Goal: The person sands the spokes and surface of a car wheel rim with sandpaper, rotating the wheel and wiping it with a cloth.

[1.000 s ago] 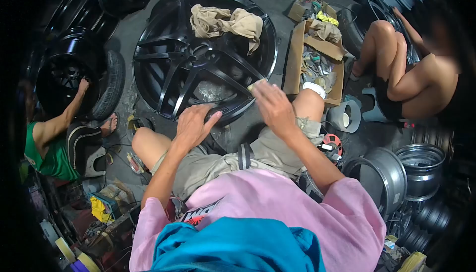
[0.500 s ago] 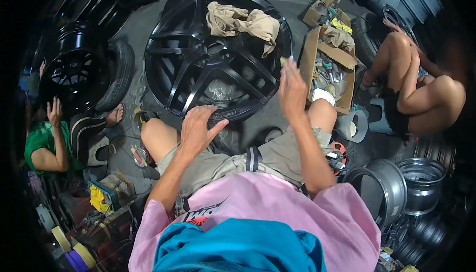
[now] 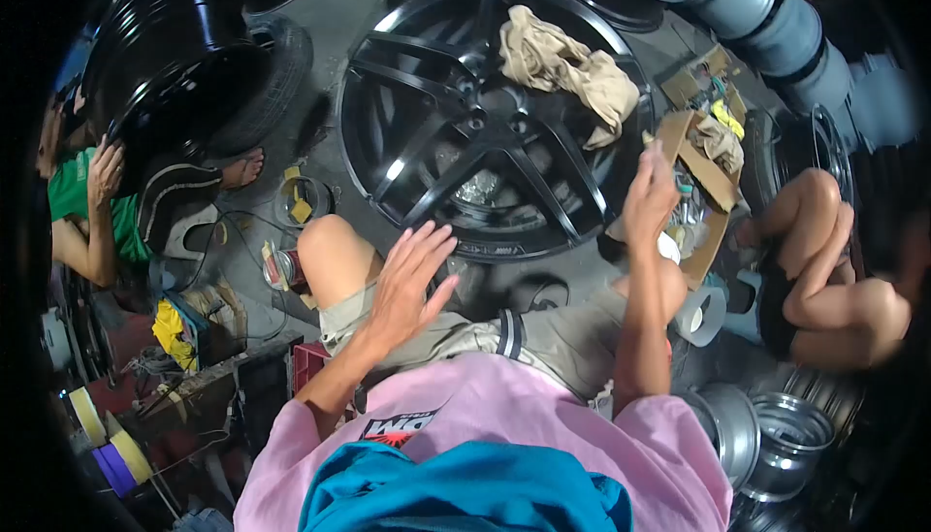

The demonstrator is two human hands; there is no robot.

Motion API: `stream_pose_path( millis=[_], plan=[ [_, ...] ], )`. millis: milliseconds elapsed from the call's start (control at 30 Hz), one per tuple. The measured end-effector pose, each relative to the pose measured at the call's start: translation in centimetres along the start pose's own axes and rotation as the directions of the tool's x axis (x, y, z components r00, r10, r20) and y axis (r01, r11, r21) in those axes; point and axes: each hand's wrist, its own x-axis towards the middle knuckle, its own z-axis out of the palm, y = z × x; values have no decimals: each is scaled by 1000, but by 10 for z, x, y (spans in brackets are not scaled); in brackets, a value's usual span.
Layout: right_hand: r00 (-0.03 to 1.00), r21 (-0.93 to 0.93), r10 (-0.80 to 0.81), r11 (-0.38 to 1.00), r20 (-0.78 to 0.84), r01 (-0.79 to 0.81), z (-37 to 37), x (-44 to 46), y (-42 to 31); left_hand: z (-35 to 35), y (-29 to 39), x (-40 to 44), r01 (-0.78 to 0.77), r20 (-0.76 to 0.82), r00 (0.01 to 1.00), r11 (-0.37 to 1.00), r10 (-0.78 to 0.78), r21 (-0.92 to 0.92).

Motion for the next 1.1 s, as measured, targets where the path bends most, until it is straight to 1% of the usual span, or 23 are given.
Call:
stream_pose_path(
  millis=[33, 67, 100, 167, 200, 233, 300, 367, 433, 467, 533, 567, 600, 633, 667, 700, 733, 800, 867, 933, 967, 1033, 1100],
  plan=[
    [999, -5, -49, 999, -2, 49, 15, 32, 19, -5, 0, -9, 36, -8, 999, 999, -36, -23],
    [998, -24, -22, 999, 59, 23, 27, 65, 22, -7, -5, -19, 83, 17, 996, 993, -82, -78],
    [993, -47, 5, 999, 118, 1, 39, 99, 22, -10, -5, -25, 89, 0, 996, 993, -90, -74],
    [982, -48, 16, 999, 189, -7, 75, 164, 30, -15, -5, -31, 250, -21, 968, 968, -249, 38],
    [980, -82, -9, 996, 200, 26, 95, 188, 22, -14, -10, -35, 286, 17, 957, 952, -290, 106],
    [977, -116, -31, 992, 209, 56, 114, 209, 15, -14, -10, -34, 291, 4, 956, 950, -294, 109],
    [943, -158, -146, 967, 300, 199, 158, 249, 4, -11, -9, -32, 330, 50, 938, 930, -342, 162],
    [927, -114, -189, 965, 324, 237, 195, 265, -36, -12, -8, -29, 340, 61, 932, 919, -358, 198],
    [875, -162, -309, 907, 374, 389, 228, 274, -71, -13, -7, -30, 366, 126, 911, 911, -393, 192],
    [865, -154, -340, 896, 368, 417, 253, 279, -81, -15, -6, -29, 360, 131, 911, 910, -390, 206],
    [822, -119, -431, 856, 371, 503, 279, 271, -113, -18, -3, -28, 363, 132, 911, 911, -391, 194],
    [786, -90, -489, 825, 379, 558, 284, 263, -134, -19, -3, -27, 355, 135, 915, 917, -381, 184],
    [723, -21, -595, 767, 353, 641, 305, 260, -140, -17, -2, -27, 369, 127, 911, 912, -394, 182],
    [729, -26, -562, 785, 391, 619, 308, 246, -164, -15, -2, -27, 358, 102, 921, 920, -376, 163],
    [699, 64, -625, 760, 348, 647, 325, 235, -175, -12, -2, -27, 345, 78, 930, 927, -359, 145],
    [670, 93, -652, 738, 355, 668, 350, 227, -182, -11, -2, -28, 357, 71, 927, 923, -369, 144],
    [602, 170, -714, 684, 358, 710, 355, 211, -201, -9, -1, -28, 353, 51, 931, 926, -363, 133],
    [508, 313, -807, 587, 300, 747, 327, 162, -245, -4, -2, -30, 319, 3, 946, 935, -323, 157],
    [397, 417, -885, 464, 241, 782, 310, 108, -266, -5, 5, -32, 345, -15, 938, 930, -346, 129],
    [317, 460, -925, 380, 210, 803, 288, 75, -275, -2, 3, -29, 312, -36, 950, 945, -310, 98],
    [317, 524, -883, 462, 345, 715, 275, 60, -278, 0, 3, -30, 307, -33, 952, 947, -305, 97],
    [236, 488, -909, 387, 344, 783, 249, 37, -276, 3, 6, -27, 332, -8, 942, 934, -334, 132],
    [176, 509, -907, 366, 382, 779, 224, 14, -263, -1, 15, -27, 349, 38, 932, 923, -360, 162]
  ],
)
